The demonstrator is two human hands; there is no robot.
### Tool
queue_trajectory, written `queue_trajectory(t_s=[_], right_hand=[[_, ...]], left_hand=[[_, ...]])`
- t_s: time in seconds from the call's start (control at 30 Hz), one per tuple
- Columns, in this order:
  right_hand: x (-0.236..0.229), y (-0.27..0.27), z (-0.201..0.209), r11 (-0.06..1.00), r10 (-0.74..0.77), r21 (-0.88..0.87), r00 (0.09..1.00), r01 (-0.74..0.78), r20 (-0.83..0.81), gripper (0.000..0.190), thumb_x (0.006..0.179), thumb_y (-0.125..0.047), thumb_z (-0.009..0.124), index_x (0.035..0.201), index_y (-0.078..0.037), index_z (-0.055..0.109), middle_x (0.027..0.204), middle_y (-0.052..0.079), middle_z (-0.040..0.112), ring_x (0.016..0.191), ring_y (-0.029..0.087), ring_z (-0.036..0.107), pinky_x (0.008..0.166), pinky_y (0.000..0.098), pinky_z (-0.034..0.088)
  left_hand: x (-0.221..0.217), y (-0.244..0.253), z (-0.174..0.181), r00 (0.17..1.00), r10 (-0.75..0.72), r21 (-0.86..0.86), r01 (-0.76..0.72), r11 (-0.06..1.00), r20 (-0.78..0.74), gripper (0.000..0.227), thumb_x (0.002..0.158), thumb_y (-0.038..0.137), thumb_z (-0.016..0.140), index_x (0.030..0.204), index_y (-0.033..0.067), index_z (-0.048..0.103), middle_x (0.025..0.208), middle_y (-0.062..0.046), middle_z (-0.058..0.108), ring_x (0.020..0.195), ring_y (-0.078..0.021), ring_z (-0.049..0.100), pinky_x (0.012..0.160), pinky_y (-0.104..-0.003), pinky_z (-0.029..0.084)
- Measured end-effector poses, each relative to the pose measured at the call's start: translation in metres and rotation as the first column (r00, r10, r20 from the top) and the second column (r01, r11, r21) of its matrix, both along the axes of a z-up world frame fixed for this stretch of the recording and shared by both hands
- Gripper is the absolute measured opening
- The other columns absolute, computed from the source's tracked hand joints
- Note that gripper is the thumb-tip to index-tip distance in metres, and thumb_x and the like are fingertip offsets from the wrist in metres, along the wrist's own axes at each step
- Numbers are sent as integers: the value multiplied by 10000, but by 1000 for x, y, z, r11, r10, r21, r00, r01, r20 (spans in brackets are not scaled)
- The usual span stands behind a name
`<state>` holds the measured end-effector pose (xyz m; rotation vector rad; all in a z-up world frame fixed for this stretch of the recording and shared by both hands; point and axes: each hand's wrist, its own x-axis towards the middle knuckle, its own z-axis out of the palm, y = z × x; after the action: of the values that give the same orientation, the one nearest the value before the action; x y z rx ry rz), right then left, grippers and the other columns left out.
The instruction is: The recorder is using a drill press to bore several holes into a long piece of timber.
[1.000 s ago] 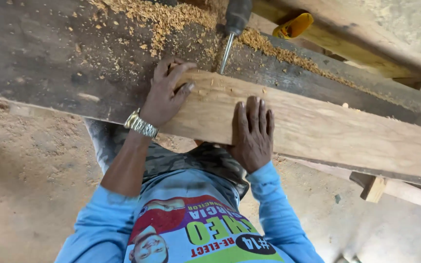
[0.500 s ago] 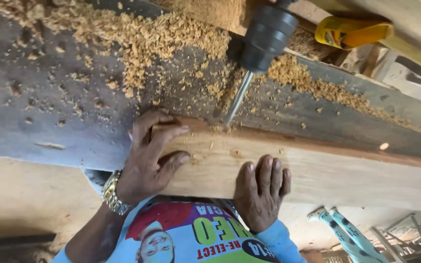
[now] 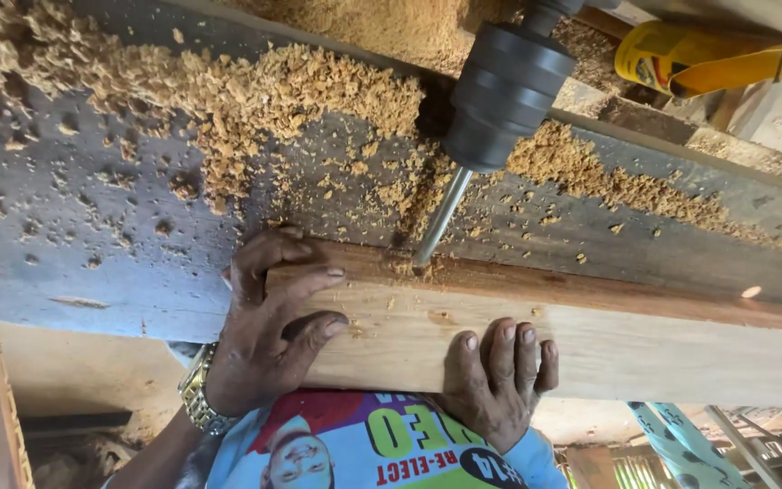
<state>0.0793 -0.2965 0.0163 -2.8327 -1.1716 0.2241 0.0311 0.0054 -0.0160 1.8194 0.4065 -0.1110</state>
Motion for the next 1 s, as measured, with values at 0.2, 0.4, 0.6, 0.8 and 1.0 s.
queue_trajectory(t_s=[0.2,0.4,0.6,0.8,1.0], right_hand=[[-3,3,1,999,-13,29,1000,14,-21,582,1008,-336,679,1497,-101,468,1543,252,456,1491,413,349,1223,604,201],[-1,-4,5,1000,-18,-27,998,16,-65,566,1029,-419,603,1504,-134,490,1597,224,391,1532,390,303,1250,602,180],[-2,-11,3,999,17,-48,997,-21,-80,566,1095,-489,579,1520,-129,481,1648,209,338,1577,380,255,1277,597,164],[-2,-12,4,1000,13,-4,993,-14,-114,676,1037,-621,521,1501,-131,489,1632,210,334,1536,392,262,1241,599,160],[0,-3,3,1000,9,11,995,-8,-95,620,1041,-532,602,1495,-129,480,1638,204,322,1542,385,271,1251,610,174]], left_hand=[[2,3,2,1000,-14,6,14,1000,15,458,857,222,826,1263,137,632,1344,-134,467,1344,-351,455,1151,-488,397],[5,4,-1,999,-43,36,43,998,12,463,853,249,831,1257,143,631,1335,-135,468,1336,-350,447,1143,-505,366],[5,4,-1,998,-62,88,61,994,14,476,841,241,834,1257,143,625,1327,-143,475,1334,-355,461,1119,-525,345],[4,3,-1,999,-46,38,46,998,20,445,878,238,812,1263,140,611,1337,-150,466,1343,-369,460,1139,-521,377],[4,4,-4,998,-63,35,62,997,24,441,876,247,816,1255,140,617,1320,-129,475,1331,-354,467,1136,-533,372]])
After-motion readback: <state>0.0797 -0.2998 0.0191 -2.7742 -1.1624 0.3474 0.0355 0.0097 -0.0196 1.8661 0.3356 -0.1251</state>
